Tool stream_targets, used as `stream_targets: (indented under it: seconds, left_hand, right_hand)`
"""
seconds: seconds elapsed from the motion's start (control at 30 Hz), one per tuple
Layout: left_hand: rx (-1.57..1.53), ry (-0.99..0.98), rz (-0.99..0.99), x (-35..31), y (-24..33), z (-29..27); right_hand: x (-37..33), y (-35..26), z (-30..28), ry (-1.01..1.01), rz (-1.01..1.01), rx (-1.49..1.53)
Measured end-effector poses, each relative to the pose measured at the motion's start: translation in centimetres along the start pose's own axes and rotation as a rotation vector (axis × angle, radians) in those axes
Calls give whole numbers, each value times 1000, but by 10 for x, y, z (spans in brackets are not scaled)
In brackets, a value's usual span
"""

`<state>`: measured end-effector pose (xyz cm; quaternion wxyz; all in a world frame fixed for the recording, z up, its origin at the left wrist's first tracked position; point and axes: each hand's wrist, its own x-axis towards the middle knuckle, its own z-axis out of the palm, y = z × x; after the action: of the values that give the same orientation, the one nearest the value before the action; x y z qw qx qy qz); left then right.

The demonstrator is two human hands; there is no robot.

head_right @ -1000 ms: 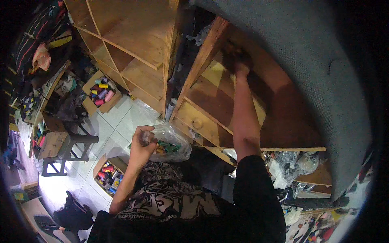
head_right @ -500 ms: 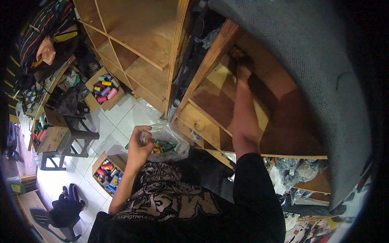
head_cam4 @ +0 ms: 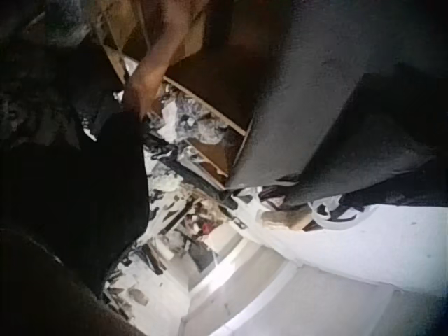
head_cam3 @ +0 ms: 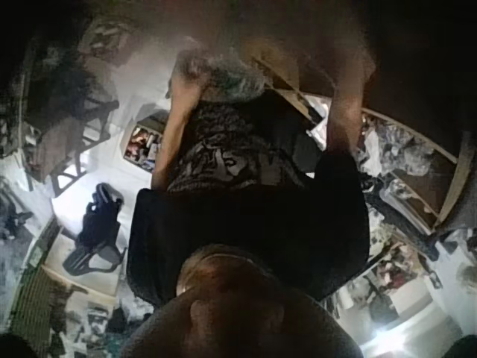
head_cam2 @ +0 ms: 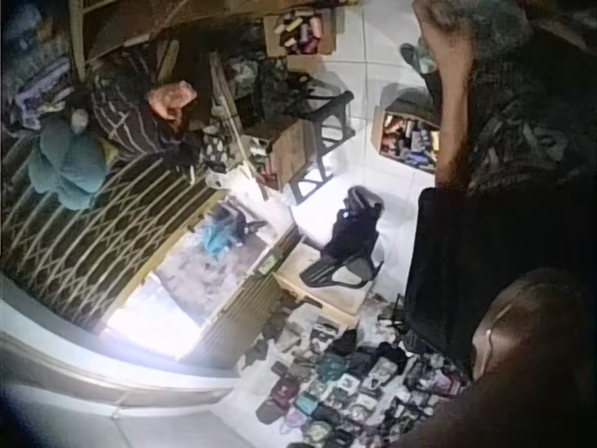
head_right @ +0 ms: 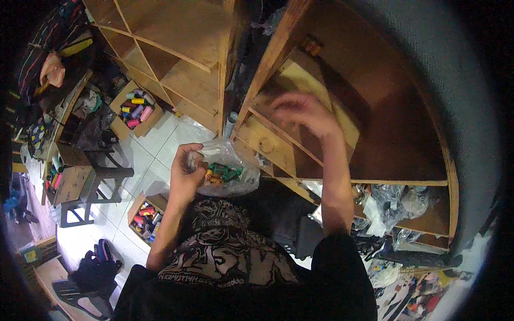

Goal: The person takes various colored spools of thread out of a plastic bag and places them into the compartments of a wooden shelf unit.

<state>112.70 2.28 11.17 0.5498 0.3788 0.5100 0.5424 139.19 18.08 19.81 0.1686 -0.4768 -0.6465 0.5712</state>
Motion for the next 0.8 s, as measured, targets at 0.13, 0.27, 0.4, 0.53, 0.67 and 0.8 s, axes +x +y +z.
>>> stream_targets:
  seconds: [0.13,0.27,0.4,0.53,0.67,0.8]
  left_hand:
    - [-41,-66,-29,2,11,4]
    - [-65,-131,-85,0,30,16]
    - [86,-161,62,1,16,8]
    - [52,-193,23,0,17,16]
    - [134,-148,44,-1,24,14]
    - [6,-178,-6,4,27,6]
  right_hand:
    - [-21,16,97,-498,37,-45]
    - [4,89,182,-396,-124,-624]
    - [9,116,213,-187,-139,-243]
    - [19,155,224,-148,-128,-242]
    - [12,153,229,-64,-244,-477]
    - [7,113,213,-72,-145,-678]
